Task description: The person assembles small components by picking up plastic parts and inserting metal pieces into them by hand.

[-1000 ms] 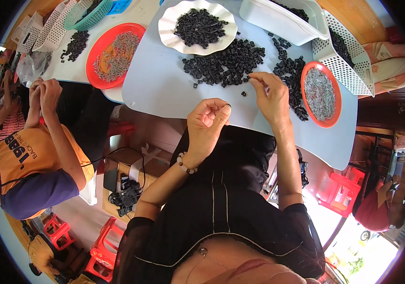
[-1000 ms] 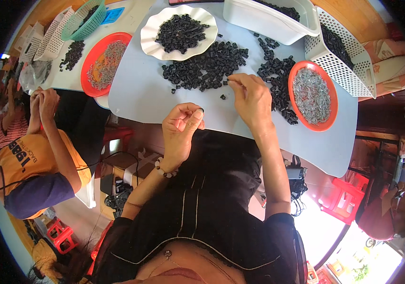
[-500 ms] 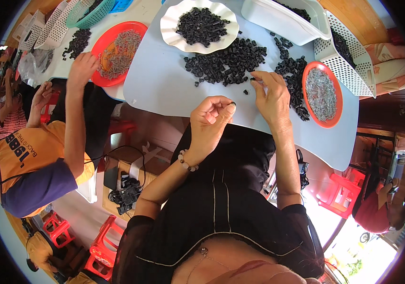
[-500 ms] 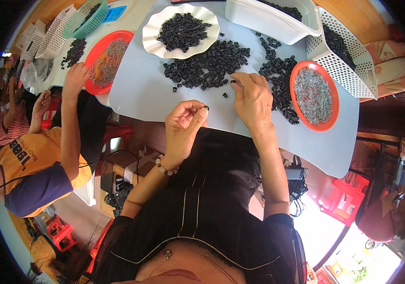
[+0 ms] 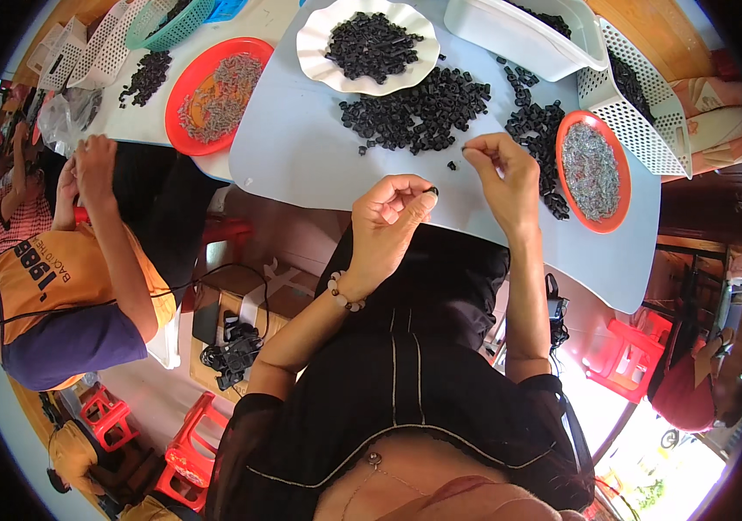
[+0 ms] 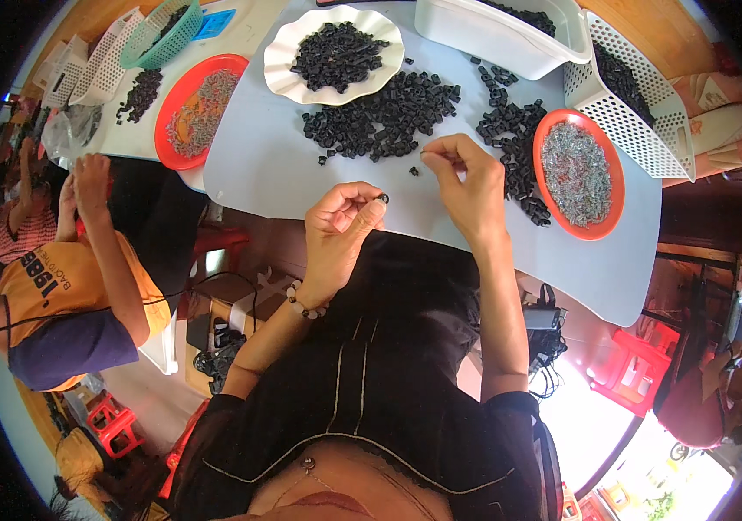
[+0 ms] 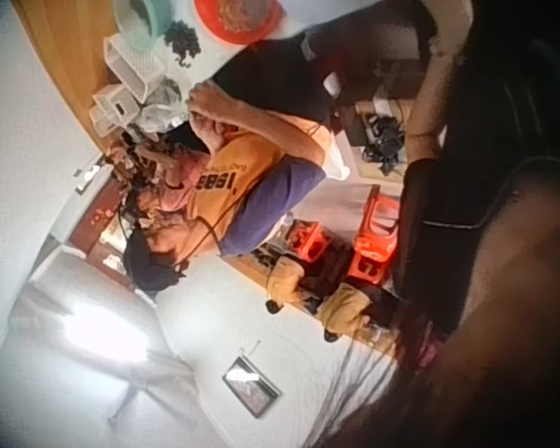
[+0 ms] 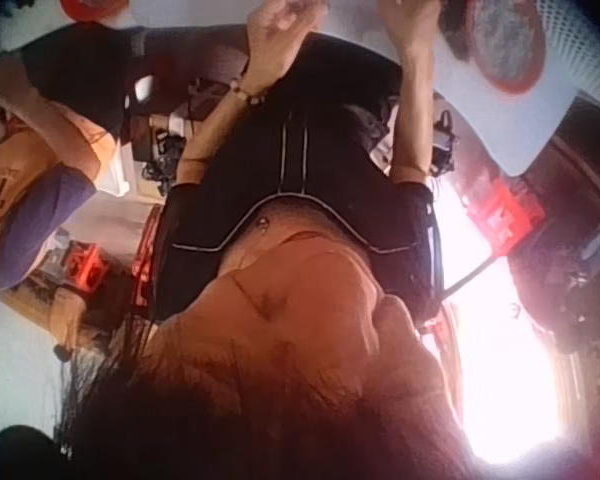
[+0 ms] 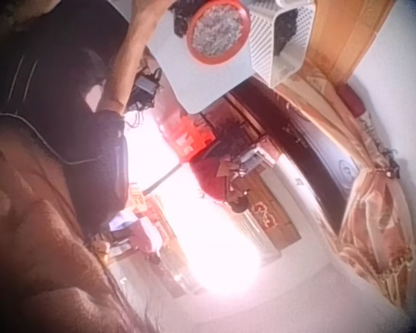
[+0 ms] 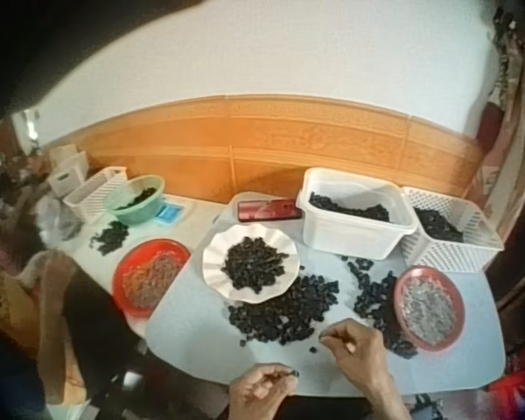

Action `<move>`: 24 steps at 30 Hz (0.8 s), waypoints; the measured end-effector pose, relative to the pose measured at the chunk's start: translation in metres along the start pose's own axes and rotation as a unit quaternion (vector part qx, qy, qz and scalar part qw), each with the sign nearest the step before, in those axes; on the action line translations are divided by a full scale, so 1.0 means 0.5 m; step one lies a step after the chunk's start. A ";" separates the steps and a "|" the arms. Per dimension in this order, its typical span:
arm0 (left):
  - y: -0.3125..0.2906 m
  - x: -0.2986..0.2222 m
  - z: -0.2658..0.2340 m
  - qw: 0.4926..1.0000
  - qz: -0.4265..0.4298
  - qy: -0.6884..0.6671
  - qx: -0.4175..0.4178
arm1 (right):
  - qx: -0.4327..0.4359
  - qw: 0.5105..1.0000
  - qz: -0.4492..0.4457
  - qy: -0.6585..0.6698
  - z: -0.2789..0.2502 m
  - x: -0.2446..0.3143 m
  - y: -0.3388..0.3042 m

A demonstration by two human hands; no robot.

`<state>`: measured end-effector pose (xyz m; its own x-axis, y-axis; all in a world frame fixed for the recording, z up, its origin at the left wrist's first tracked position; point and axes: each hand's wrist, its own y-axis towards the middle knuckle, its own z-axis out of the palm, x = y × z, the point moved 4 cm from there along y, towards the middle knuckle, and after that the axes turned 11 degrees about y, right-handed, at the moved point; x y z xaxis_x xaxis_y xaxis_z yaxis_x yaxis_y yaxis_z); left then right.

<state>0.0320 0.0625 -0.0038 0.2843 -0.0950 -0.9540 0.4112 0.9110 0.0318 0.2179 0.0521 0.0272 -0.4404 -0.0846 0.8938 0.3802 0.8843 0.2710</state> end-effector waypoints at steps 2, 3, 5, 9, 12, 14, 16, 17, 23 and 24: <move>-0.006 -0.001 0.000 1.000 -0.003 -0.004 0.007 | 0.063 0.971 0.131 0.190 -0.008 -0.001 -0.028; -0.011 -0.005 0.006 1.000 0.001 -0.011 0.019 | 0.079 0.952 0.133 0.265 -0.014 0.010 -0.045; -0.019 -0.009 0.013 0.999 0.004 -0.018 0.030 | 0.083 0.930 0.150 0.324 -0.017 0.018 -0.083; -0.032 -0.020 0.033 0.998 0.021 0.010 0.065 | 0.088 0.874 0.179 0.443 -0.020 0.018 -0.134; -0.036 -0.034 0.050 0.997 0.022 0.019 0.078 | 0.083 0.867 0.186 0.455 -0.025 0.014 -0.152; -0.038 -0.035 0.056 0.996 0.027 0.024 0.081 | 0.076 0.878 0.200 0.428 -0.028 0.013 -0.159; -0.042 -0.033 0.058 0.992 0.044 0.057 0.100 | 0.082 0.877 0.203 0.429 -0.036 0.013 -0.161; -0.043 -0.029 0.057 0.992 0.043 0.058 0.102 | 0.091 0.875 0.206 0.428 -0.038 0.013 -0.163; -0.055 -0.017 0.054 0.969 0.097 0.187 0.131 | 0.106 0.867 0.206 0.440 -0.040 0.009 -0.179; -0.056 -0.021 0.054 0.964 0.116 0.203 0.130 | 0.106 0.867 0.205 0.441 -0.040 0.010 -0.180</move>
<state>0.0410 0.0268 0.0132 0.0548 0.3114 -0.9487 0.5947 0.7530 0.2815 0.1977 -0.0372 0.0142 0.5256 0.0221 0.8505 0.1579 0.9798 -0.1231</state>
